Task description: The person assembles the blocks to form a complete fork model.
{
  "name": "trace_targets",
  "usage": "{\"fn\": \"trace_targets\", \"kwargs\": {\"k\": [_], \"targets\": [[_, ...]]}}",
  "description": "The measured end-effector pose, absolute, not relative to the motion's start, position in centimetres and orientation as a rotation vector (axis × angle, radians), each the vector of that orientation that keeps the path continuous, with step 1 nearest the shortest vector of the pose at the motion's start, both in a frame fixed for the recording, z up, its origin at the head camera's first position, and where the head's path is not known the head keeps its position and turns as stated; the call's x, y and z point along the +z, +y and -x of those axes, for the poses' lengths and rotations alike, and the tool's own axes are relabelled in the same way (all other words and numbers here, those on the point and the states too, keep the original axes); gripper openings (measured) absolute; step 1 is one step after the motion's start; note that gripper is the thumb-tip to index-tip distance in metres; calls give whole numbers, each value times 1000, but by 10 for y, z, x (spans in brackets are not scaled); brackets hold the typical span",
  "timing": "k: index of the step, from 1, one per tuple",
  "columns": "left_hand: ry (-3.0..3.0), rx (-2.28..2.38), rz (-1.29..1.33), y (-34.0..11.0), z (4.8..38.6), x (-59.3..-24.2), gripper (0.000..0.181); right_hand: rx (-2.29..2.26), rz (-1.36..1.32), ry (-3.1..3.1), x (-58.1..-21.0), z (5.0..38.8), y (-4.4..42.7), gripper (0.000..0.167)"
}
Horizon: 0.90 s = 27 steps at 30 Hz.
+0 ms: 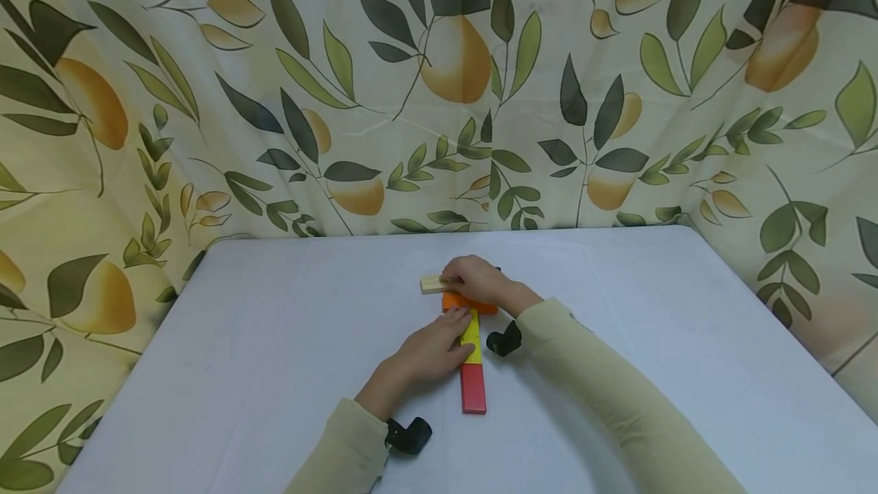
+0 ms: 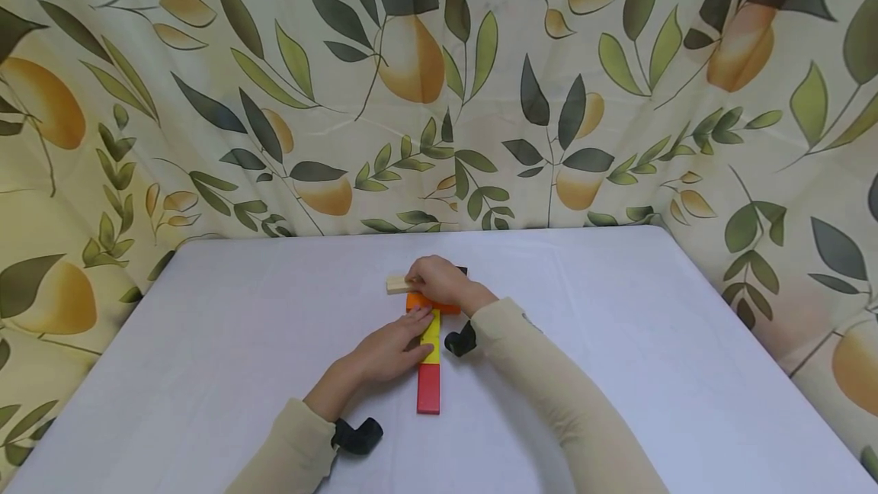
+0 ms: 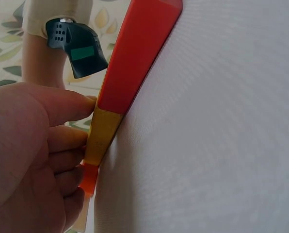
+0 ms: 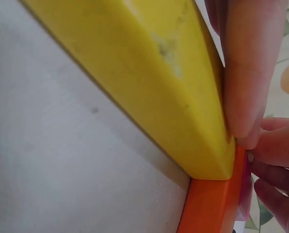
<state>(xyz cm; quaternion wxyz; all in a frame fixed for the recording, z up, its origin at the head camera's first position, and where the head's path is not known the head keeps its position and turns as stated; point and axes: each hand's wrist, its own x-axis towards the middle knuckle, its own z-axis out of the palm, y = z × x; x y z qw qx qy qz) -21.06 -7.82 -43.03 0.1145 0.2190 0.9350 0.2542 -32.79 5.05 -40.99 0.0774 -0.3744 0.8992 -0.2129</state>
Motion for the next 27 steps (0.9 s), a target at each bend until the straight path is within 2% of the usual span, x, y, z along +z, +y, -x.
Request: {"fn": "trace_targets", "kwargs": {"k": [27], "targets": [[2750,747,-668,-79,210,-430,56,-640,1062,2722,-410,326,46,18]]}}
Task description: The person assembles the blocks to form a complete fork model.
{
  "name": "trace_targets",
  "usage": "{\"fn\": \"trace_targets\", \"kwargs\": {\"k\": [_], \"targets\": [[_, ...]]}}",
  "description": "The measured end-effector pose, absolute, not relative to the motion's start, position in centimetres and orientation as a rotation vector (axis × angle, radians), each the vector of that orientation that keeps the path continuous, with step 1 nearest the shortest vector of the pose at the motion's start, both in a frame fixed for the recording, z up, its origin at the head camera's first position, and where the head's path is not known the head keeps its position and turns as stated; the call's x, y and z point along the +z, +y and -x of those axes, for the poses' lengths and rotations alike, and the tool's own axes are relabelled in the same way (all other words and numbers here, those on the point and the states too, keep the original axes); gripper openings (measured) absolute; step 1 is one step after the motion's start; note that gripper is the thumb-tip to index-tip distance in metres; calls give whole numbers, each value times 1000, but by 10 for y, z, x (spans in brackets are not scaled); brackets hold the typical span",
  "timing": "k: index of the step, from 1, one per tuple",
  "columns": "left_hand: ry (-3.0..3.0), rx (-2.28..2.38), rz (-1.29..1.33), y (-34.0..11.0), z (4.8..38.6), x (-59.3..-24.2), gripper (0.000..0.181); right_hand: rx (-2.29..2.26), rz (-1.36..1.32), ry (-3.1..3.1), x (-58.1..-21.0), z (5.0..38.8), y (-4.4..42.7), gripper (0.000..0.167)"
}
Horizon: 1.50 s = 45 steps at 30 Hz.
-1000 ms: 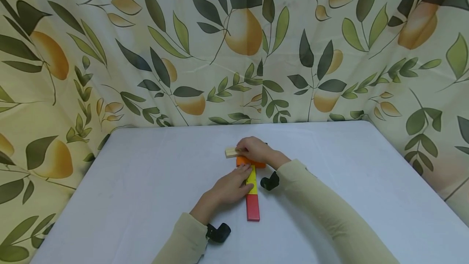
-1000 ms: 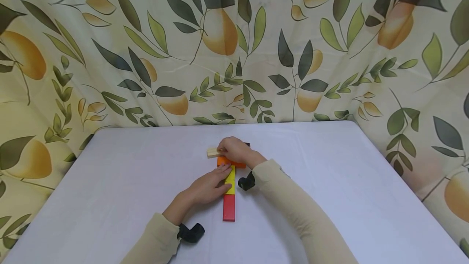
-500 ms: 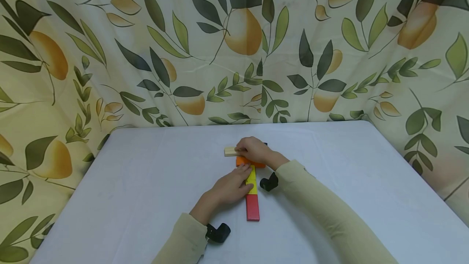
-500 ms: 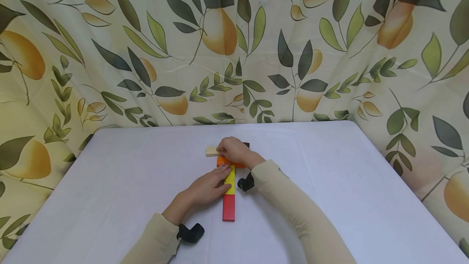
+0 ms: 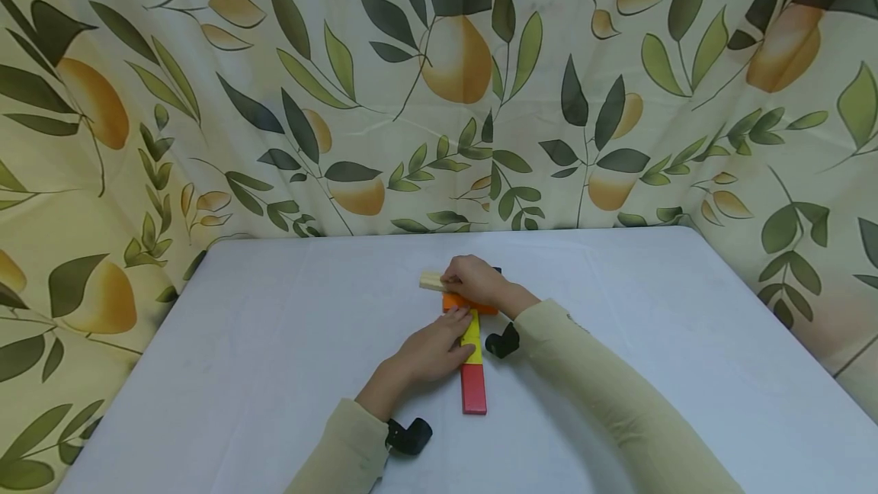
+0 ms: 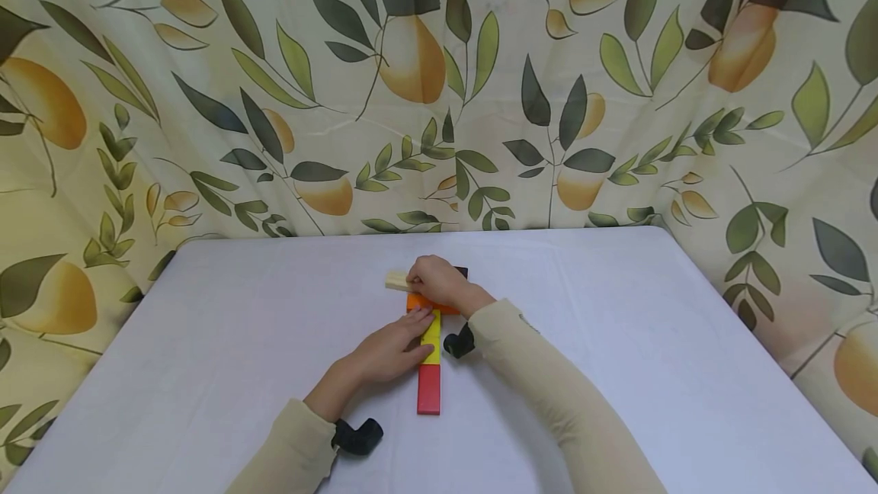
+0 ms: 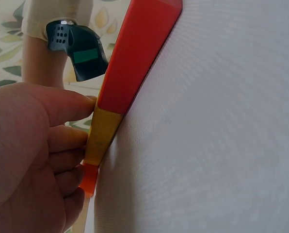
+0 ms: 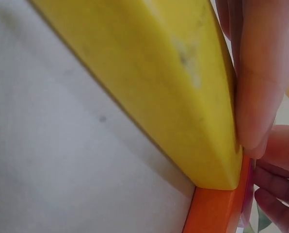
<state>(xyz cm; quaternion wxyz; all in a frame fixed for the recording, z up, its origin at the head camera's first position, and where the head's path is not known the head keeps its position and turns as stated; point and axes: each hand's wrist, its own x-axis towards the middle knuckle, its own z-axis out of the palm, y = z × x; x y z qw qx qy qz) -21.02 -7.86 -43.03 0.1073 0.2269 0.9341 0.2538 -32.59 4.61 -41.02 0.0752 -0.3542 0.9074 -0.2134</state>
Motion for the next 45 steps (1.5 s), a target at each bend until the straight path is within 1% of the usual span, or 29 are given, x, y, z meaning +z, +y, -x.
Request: {"fn": "trace_targets", "kwargs": {"k": [5,13,25,32,39,45], "targets": [[2745,747,-668,-78,210,-429,56,-620,1080,2702,-410,327,48,18],[2752,724,-664,-79,211,-429,56,-572,1130,2646,-405,330,50,24],[2749,739,-653,-79,211,-430,57,-541,1093,2630,-403,330,49,28],[2746,747,-661,-79,211,-430,57,-538,1104,2644,-402,328,48,27],[2744,747,-659,-78,210,-431,57,-538,1184,2611,-403,330,50,24],[2751,744,-656,-78,210,-431,57,-513,1177,2625,-405,332,50,23]]}}
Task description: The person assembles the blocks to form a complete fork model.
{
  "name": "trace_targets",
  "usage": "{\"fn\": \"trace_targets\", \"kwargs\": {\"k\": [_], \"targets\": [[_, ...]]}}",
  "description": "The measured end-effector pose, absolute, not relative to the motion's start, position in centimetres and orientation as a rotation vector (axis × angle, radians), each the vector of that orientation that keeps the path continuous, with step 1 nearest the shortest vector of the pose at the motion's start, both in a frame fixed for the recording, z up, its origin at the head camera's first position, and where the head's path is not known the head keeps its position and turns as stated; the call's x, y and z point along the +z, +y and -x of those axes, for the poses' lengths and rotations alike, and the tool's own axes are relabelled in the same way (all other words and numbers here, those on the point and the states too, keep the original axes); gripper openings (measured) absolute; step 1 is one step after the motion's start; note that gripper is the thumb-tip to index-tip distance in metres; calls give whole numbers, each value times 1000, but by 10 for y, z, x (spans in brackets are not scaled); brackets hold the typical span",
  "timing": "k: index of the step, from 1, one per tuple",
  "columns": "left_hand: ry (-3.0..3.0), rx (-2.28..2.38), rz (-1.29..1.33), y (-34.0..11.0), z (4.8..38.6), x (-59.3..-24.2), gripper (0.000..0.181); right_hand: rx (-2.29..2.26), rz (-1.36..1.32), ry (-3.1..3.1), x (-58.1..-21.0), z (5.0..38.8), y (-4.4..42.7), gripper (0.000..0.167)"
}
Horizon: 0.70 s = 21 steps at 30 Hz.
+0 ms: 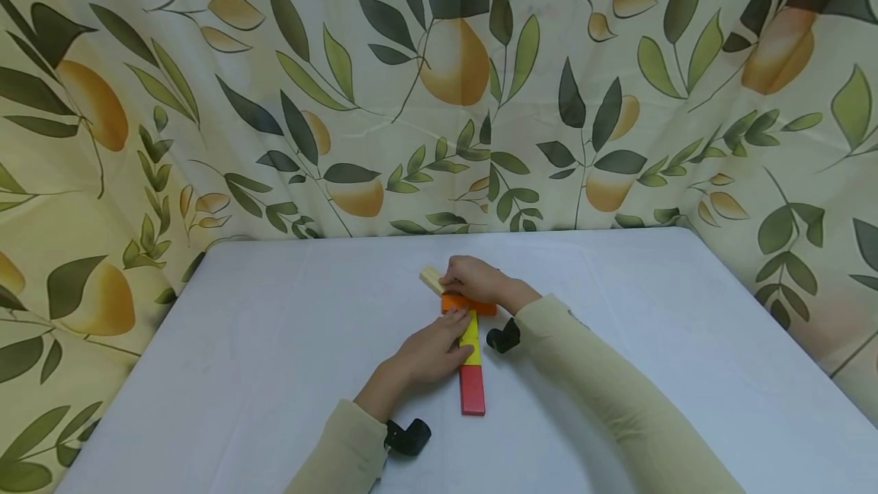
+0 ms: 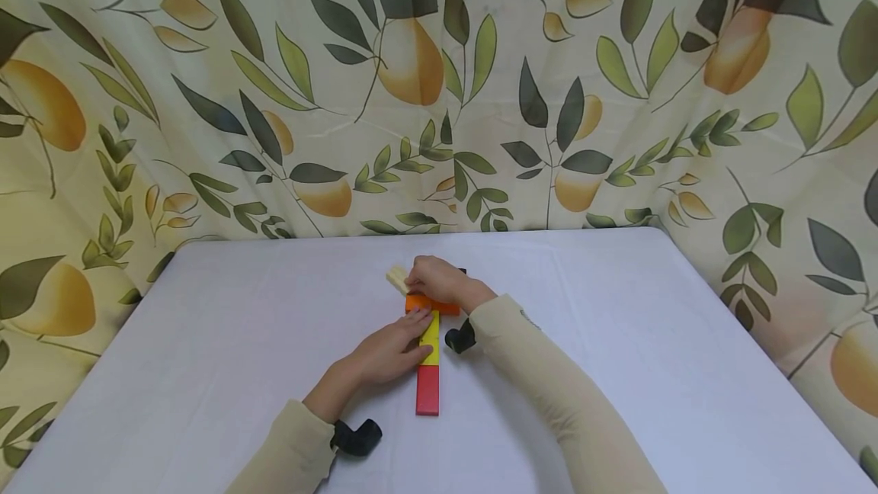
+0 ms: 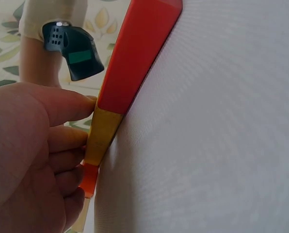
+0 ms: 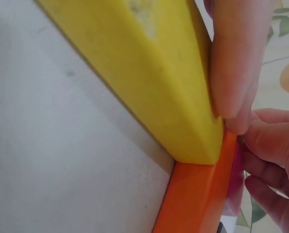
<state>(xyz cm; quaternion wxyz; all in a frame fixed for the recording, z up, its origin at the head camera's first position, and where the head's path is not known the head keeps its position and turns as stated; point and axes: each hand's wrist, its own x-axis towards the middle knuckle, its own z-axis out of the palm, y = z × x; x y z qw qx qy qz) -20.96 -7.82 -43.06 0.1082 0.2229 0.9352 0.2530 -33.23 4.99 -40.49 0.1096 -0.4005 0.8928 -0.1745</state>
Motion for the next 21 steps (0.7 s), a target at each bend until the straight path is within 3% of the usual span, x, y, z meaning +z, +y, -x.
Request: {"fn": "trace_targets", "kwargs": {"k": [14,21], "targets": [[2747,753,-655,-79,210,-430,57,-568,1233,2589,-400,336,50,14],[2738,769,-664,-79,210,-430,57,-587,1151,2610,-402,341,49,32]]}}
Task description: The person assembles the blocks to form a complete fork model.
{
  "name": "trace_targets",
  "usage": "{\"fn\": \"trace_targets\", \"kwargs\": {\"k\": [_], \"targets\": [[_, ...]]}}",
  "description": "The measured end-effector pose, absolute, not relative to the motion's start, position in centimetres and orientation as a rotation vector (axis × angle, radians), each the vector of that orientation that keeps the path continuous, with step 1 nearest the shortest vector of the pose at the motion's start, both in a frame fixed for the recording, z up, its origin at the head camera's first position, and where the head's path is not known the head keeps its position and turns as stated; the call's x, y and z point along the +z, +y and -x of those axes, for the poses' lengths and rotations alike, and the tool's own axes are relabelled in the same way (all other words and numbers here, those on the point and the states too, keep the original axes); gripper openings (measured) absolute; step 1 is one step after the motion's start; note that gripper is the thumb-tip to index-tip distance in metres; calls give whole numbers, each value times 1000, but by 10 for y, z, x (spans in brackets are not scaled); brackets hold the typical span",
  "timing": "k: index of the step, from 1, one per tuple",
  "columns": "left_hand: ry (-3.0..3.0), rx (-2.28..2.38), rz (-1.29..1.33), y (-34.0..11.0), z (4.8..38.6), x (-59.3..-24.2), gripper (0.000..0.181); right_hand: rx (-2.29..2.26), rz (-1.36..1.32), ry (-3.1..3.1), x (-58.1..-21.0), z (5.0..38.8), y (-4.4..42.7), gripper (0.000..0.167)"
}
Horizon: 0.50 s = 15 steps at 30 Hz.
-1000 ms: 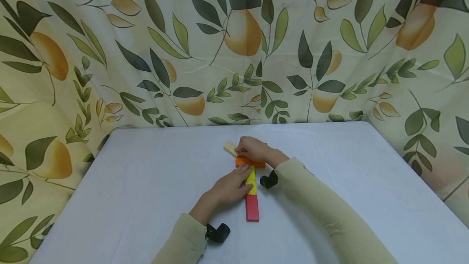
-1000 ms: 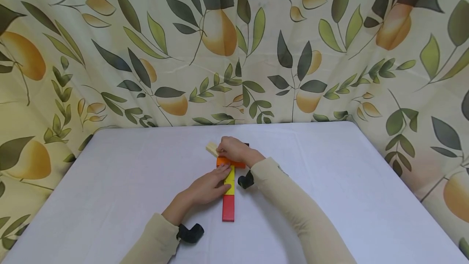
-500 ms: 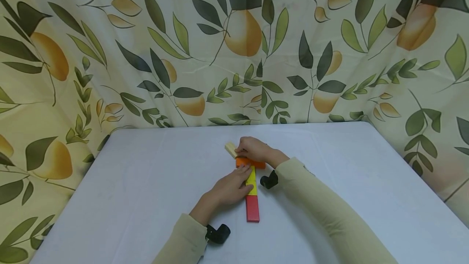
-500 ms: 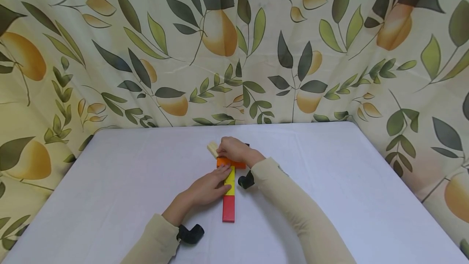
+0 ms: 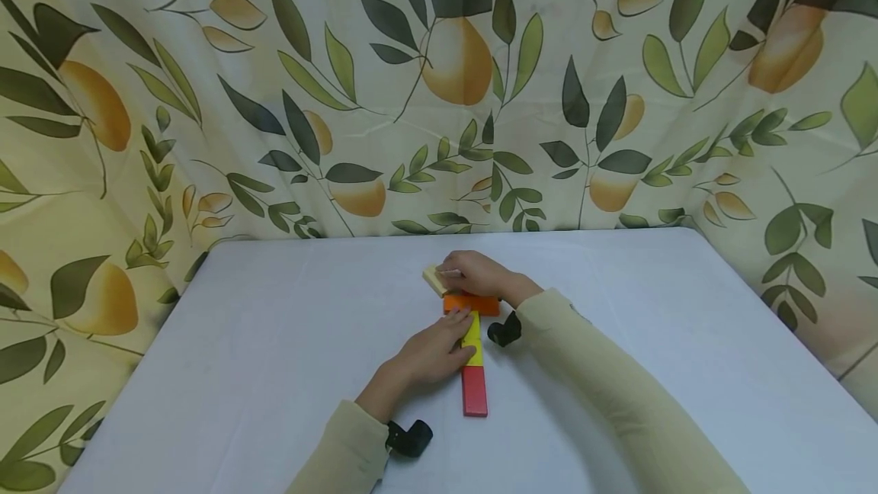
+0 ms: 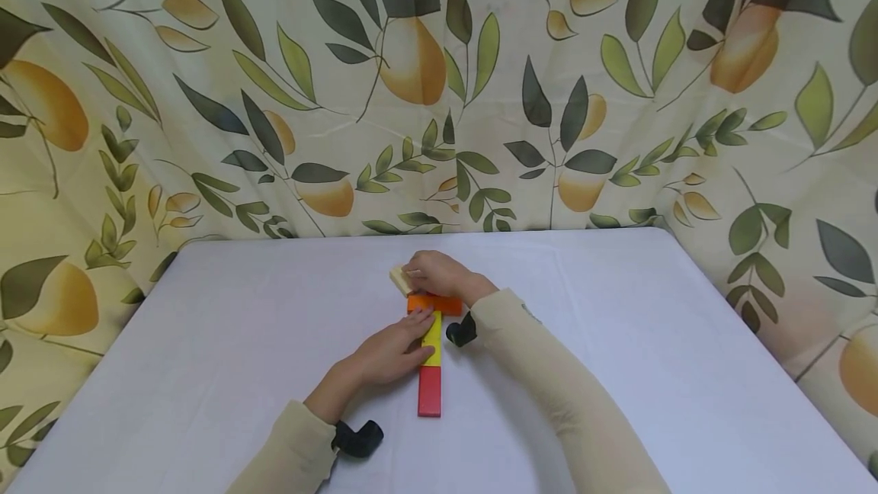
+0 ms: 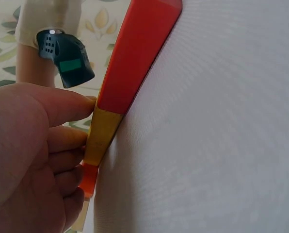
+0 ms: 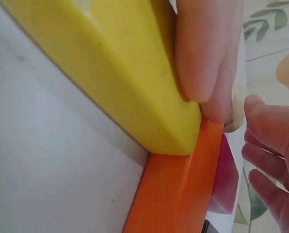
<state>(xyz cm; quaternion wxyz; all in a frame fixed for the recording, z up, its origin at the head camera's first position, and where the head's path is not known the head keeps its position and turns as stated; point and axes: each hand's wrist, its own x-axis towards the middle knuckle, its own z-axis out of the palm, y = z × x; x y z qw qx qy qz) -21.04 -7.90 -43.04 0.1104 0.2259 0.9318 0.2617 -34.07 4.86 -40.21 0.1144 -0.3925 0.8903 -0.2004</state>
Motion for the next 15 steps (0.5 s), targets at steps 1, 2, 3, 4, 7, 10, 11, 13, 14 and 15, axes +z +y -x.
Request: {"fn": "trace_targets", "kwargs": {"k": [1,2,3,4,7,10,11,13,14,15], "targets": [[2738,770,-664,-79,211,-431,57,-583,1150,2606,-403,342,48,34],[2737,769,-663,-79,211,-431,57,-583,1148,2602,-403,342,47,36],[2737,768,-661,-79,211,-432,56,-584,1147,2596,-404,343,47,37],[2736,767,-660,-79,211,-432,56,-591,1142,2589,-404,344,47,38],[2737,766,-660,-79,211,-434,56,-604,1146,2562,-405,346,46,39],[2739,761,-662,-79,211,-433,56,-593,1216,2534,-407,349,46,36],[2741,759,-663,-79,211,-433,56,-589,1243,2523,-408,350,46,33],[2741,752,-662,-80,211,-432,56,-572,1294,2503,-409,352,46,31],[2742,749,-661,-80,211,-432,56,-564,1309,2499,-409,353,46,31],[2741,748,-659,-80,211,-432,56,-546,1338,2506,-409,354,46,29]]}}
